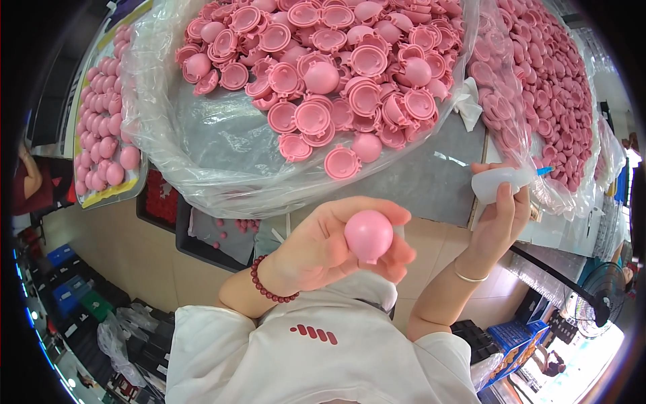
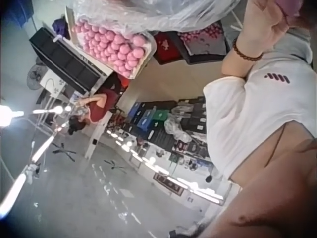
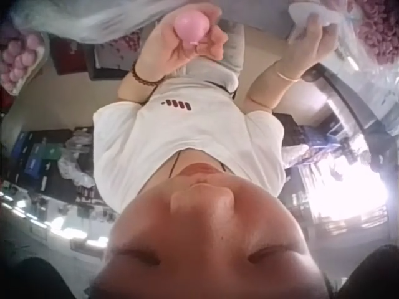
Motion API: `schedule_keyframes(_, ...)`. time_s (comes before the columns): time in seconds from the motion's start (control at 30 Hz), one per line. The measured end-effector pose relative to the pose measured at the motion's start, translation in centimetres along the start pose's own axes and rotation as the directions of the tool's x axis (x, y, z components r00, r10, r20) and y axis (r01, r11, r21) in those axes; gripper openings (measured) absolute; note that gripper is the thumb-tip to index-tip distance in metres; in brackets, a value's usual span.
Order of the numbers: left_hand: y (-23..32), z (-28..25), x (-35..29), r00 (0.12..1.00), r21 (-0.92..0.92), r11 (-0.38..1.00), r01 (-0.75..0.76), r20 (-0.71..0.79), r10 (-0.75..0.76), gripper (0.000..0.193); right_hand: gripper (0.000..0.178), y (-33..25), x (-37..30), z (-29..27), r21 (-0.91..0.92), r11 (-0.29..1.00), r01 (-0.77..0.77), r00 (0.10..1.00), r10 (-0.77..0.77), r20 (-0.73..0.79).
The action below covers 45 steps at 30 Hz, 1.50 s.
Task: The person is applying glue to pink plastic spherical shell halves and joining them together.
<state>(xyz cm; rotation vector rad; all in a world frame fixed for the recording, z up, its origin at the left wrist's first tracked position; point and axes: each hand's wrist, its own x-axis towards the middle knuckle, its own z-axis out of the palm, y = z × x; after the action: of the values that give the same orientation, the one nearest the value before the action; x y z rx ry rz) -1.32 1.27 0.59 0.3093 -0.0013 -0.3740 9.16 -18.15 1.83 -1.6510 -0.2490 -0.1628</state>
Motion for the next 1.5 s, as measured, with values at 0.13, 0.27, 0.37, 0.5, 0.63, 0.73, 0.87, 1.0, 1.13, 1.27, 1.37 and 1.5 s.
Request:
schedule_keyframes(0.13,-0.1,-0.2,-0.1,0.998,0.045,0.997,-0.069,-0.008,0.069,0.058,0.027,0.1,-0.1,-0.2,-0.012,0.999,-0.036,0.998,0.037,0.047)
schedule_keyframes(0.27,0.3,0.4,-0.6,0.995,0.059,0.996,-0.069,-0.073,0.074,0.058,0.025,0.0,-0.2,0.1,-0.013,0.999,-0.036,0.998,0.036,0.057)
schedule_keyframes(0.37,0.8,0.2,-1.3,0.989,0.169,0.978,-0.121,-0.064,0.134,0.058,0.026,0.1,-0.4,0.3,0.001,0.999,-0.044,0.996,0.044,0.074)
schedule_keyframes(0.5,4.4,-1.7,-3.9,0.905,0.449,0.787,-0.423,0.16,0.395,0.059,0.027,0.5,-0.7,-1.0,0.008,0.999,-0.045,0.996,0.044,0.083)
schedule_keyframes(0.63,11.8,-3.2,-6.4,0.229,0.885,-0.177,-0.431,0.297,0.927,0.028,0.028,0.6,-0.6,-0.8,-0.015,0.999,-0.036,0.997,0.037,0.072)
schedule_keyframes(0.73,15.8,-4.7,-10.0,0.047,0.911,-0.406,0.066,0.404,0.914,0.023,0.03,0.2,-0.4,-0.4,-0.034,0.999,-0.029,0.996,0.032,0.088)
schedule_keyframes(0.87,15.8,-4.3,-9.6,0.171,0.777,-0.519,0.355,0.492,0.854,0.014,0.031,-0.2,-0.3,0.1,-0.055,0.998,-0.023,0.996,0.028,0.087)
schedule_keyframes(1.0,11.7,-2.0,-6.0,0.262,0.803,-0.549,0.233,0.492,0.83,0.014,0.03,0.2,-0.4,0.2,-0.071,0.997,-0.011,0.997,0.017,0.074)
schedule_keyframes(1.13,9.7,0.1,-1.5,0.694,0.684,-0.725,0.075,0.487,0.53,0.025,0.029,0.2,-0.6,-0.1,-0.084,0.996,-0.015,0.994,0.024,0.111)
schedule_keyframes(1.27,9.5,-0.9,-0.2,0.772,0.681,-0.719,0.141,0.379,0.51,0.026,0.027,-0.1,-0.8,-0.1,-0.132,0.991,-0.009,0.989,0.028,0.142)
schedule_keyframes(1.37,9.4,-1.0,-0.5,0.741,0.734,-0.64,0.227,0.296,0.603,0.023,0.028,0.2,-0.7,0.4,-0.143,0.99,-0.013,0.988,0.034,0.15)
schedule_keyframes(1.5,8.9,-1.1,-0.5,0.674,0.719,-0.655,0.234,0.365,0.642,0.02,0.028,-0.1,-0.6,-0.2,-0.149,0.989,-0.012,0.991,0.031,0.13)
